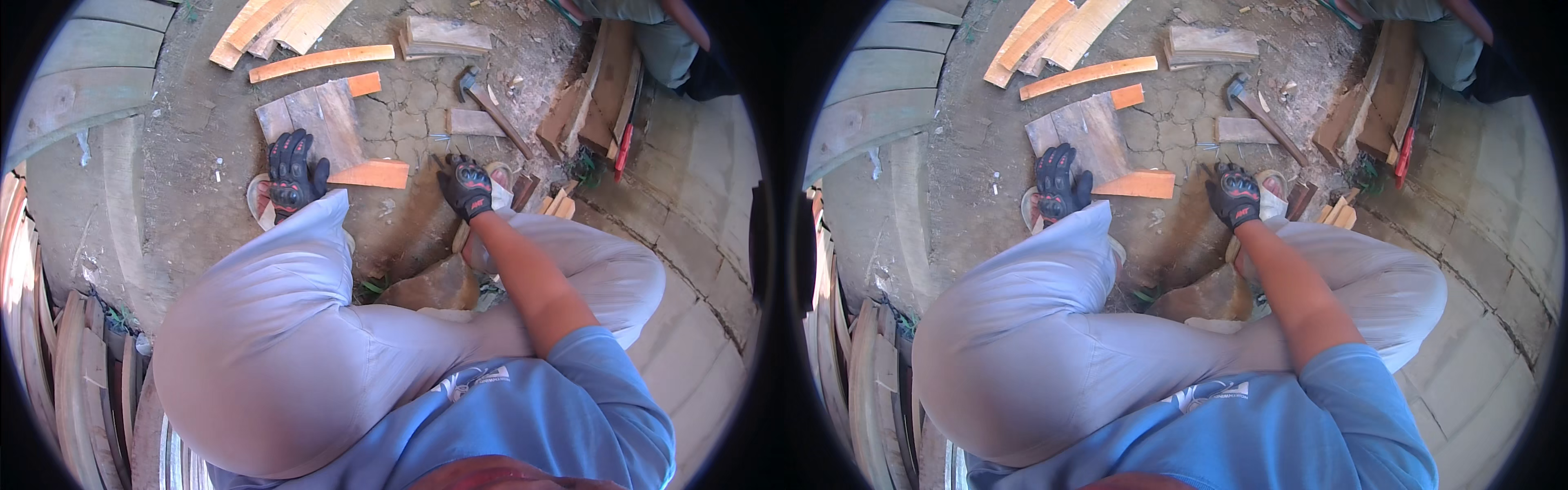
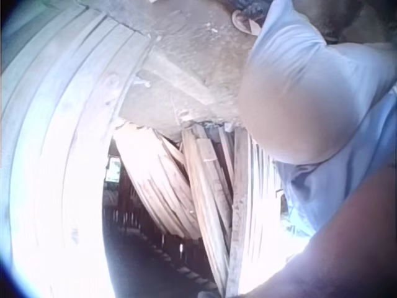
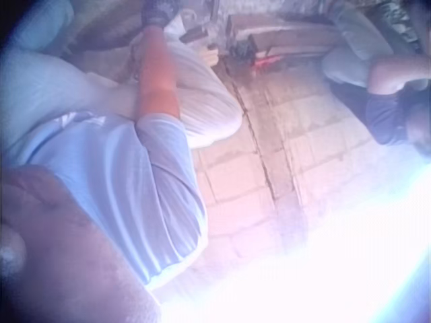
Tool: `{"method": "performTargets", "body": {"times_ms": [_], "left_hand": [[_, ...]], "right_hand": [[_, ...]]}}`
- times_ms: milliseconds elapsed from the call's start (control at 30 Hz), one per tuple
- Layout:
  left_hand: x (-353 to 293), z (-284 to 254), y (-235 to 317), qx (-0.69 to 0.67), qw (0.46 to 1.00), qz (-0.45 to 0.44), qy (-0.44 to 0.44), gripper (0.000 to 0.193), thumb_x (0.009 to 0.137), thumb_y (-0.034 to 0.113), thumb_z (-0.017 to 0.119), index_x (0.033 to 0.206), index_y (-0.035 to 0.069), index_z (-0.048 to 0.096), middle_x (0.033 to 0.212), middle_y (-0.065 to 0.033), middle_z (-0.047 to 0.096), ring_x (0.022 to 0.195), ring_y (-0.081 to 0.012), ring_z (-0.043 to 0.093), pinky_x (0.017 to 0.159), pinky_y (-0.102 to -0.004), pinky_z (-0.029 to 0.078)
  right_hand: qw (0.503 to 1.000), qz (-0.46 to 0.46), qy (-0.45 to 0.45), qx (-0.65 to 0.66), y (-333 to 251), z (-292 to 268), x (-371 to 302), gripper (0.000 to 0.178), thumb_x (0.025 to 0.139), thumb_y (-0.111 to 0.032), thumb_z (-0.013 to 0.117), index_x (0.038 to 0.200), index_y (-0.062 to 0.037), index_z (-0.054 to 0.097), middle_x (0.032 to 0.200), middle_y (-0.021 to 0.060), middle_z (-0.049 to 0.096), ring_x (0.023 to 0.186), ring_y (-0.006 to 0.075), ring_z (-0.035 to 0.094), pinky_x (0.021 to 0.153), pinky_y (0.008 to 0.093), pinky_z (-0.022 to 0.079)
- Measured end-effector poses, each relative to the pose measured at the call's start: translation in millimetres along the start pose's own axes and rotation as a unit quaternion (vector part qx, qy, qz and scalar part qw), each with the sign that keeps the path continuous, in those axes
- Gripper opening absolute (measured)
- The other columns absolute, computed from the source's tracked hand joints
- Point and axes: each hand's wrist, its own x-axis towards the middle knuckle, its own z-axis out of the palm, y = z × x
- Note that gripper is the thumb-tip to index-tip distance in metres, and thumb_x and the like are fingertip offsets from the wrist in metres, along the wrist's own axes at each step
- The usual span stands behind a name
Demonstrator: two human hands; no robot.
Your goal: The person sits on the ground and uses a hammer to split small pieces of wood placed on a wooden block. They repeatedly position the wood, strike it with the hammer, and adjust the pieces.
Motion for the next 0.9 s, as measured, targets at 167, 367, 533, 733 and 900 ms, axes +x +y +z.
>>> {"method": "performTargets", "body": {"times_ms": [167,367,533,733,900], "left_hand": [[-1.4,10.3,-0.7,-0.012,0.991,-0.127,0.047,0.057,0.099,0.022,0.074,0.148,0.001,0.054,0.150,-0.0253,0.055,0.140,-0.0426,0.054,0.119,-0.0526,0.043],[35.9,9.6,-50.4,-0.165,0.917,-0.362,-0.022,0.067,0.102,0.037,0.070,0.154,0.001,0.049,0.152,-0.0266,0.055,0.142,-0.0436,0.053,0.117,-0.0497,0.044],[50.0,19.7,-66.0,-0.102,0.959,-0.253,-0.078,0.061,0.100,0.031,0.072,0.152,0.007,0.052,0.148,-0.0221,0.058,0.139,-0.0420,0.054,0.116,-0.0483,0.044],[47.3,29.1,-66.7,-0.139,0.955,-0.256,-0.059,0.060,0.102,0.025,0.069,0.155,0.005,0.048,0.152,-0.0230,0.053,0.142,-0.0401,0.051,0.119,-0.0480,0.041],[36.6,35.1,-56.8,-0.150,0.955,-0.252,-0.049,0.063,0.105,0.027,0.065,0.158,0.002,0.041,0.157,-0.0249,0.047,0.146,-0.0403,0.047,0.122,-0.0482,0.037]], "right_hand": [[0.987,-0.152,0.045,-0.010,-56.9,0.9,-35.4,0.088,0.084,-0.057,0.081,0.152,-0.0075,0.053,0.150,0.0191,0.057,0.137,0.0390,0.057,0.116,0.0534,0.043],[0.990,-0.120,0.058,-0.043,-91.8,11.2,-4.1,0.074,0.083,-0.044,0.083,0.146,-0.0116,0.060,0.141,0.0133,0.062,0.133,0.0344,0.058,0.113,0.0517,0.044],[0.982,-0.153,0.113,-0.004,-93.4,-17.1,35.0,0.058,0.084,-0.025,0.083,0.138,-0.0146,0.065,0.138,0.0117,0.064,0.127,0.0358,0.062,0.107,0.0501,0.049],[0.978,-0.187,0.086,0.041,-108.3,-19.2,50.5,0.059,0.085,-0.013,0.075,0.143,-0.0143,0.064,0.143,0.0139,0.063,0.131,0.0359,0.061,0.109,0.0478,0.049],[0.973,-0.185,0.122,0.058,-108.3,-6.3,58.2,0.058,0.088,-0.013,0.072,0.145,-0.0128,0.062,0.143,0.0150,0.062,0.131,0.0357,0.061,0.109,0.0482,0.050]]}}
